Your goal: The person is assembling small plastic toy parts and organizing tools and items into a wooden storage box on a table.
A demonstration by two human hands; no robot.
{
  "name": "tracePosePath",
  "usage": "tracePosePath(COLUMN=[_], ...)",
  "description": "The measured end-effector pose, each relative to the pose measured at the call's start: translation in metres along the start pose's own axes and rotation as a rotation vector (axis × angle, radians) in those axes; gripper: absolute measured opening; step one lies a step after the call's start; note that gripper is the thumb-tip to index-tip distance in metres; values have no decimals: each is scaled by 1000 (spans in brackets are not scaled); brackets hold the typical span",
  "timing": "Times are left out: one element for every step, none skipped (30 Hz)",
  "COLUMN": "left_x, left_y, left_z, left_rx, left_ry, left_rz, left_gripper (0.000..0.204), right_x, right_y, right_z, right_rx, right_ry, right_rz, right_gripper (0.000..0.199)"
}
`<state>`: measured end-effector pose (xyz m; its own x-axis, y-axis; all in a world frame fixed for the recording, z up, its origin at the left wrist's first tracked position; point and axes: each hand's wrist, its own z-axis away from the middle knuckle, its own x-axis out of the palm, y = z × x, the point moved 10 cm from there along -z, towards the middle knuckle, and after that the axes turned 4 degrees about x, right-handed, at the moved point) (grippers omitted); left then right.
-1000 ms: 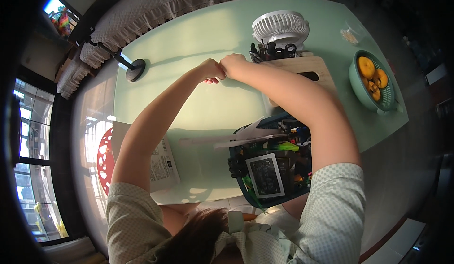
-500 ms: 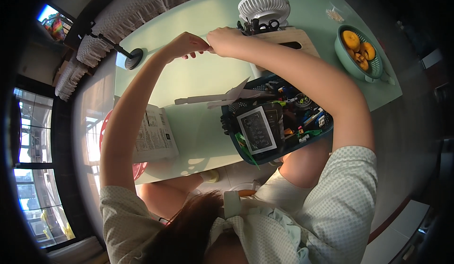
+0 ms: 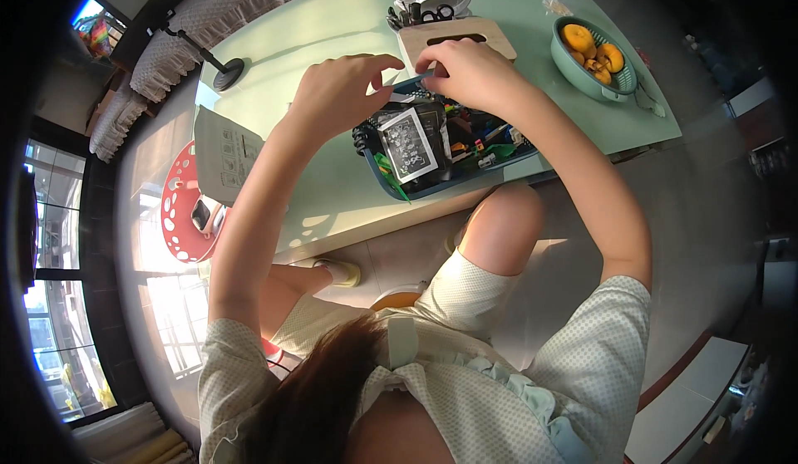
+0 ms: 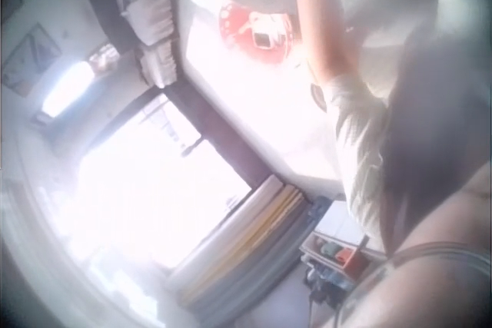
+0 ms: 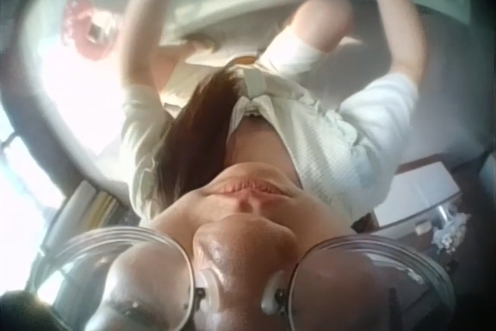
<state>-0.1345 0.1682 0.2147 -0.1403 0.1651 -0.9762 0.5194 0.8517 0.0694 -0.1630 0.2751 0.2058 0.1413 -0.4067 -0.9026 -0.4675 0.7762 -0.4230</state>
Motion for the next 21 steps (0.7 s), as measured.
tracePosePath(left_x=[-3, 0, -6, -8, -6, -2, 8, 18, 32, 41, 58, 75, 86, 94, 104, 108, 109, 110, 115, 120, 122], left_y=[3, 9, 4, -2, -4, 0, -4, -9, -12, -12, -13, -15, -17, -21, -25, -25, -26, -24, -21, -17, -13], left_z=[12, 24, 37, 51, 65, 76, 87, 99, 108, 114, 118, 121, 123, 124, 125, 125, 128, 126, 125, 123, 121], left_rx=[-33, -31, -133, -230, -278, -278, -373, -473, -487, -493, -530, -564, -572, -583, -587, -590, -613, -616, -592, -567, -541], left_ry=[81, 83, 174, 264, 362, 362, 332, 302, 275, 279, 245, 211, 243, 249, 261, 274, 287, 293, 270, 248, 250], left_rz=[47, 48, 148, 251, 291, 289, 324, 357, 380, 378, 506, 634, 728, 728, 832, 936, 944, 947, 1027, 1105, 1164], left_gripper=[34, 34, 31, 28, 24, 24, 24, 23, 24, 24, 26, 29, 36, 36, 37, 39, 39, 39, 39, 39, 39], right_x=[0, 2, -2, -7, -15, -24, -29, -36, -36, -38, -31, -24, -8, 5, 17, 30, 41, 47, 52, 56, 61], right_y=[4, 10, 24, 42, 57, 75, 103, 125, 139, 153, 172, 183, 197, 202, 198, 188, 178, 174, 167, 161, 161], right_z=[9, 18, 27, 36, 44, 51, 58, 67, 75, 86, 96, 106, 115, 124, 132, 139, 148, 155, 158, 158, 157], right_rx=[-28, -27, 44, 121, 117, 104, 124, 141, 225, 309, 350, 343, 391, 439, 480, 521, 593, 629, 613, 596, 607], right_ry=[66, 67, 110, 154, 226, 307, 363, 417, 412, 409, 399, 398, 356, 310, 280, 248, 235, 236, 281, 326, 315], right_rz=[-28, -26, -100, -174, -164, -204, -197, -192, -160, -123, -150, -149, -247, -340, -481, -622, -701, -724, -724, -725, -768], right_gripper=[21, 21, 21, 21, 20, 19, 20, 21, 22, 23, 29, 29, 31, 34, 35, 37, 36, 36, 38, 41, 42])
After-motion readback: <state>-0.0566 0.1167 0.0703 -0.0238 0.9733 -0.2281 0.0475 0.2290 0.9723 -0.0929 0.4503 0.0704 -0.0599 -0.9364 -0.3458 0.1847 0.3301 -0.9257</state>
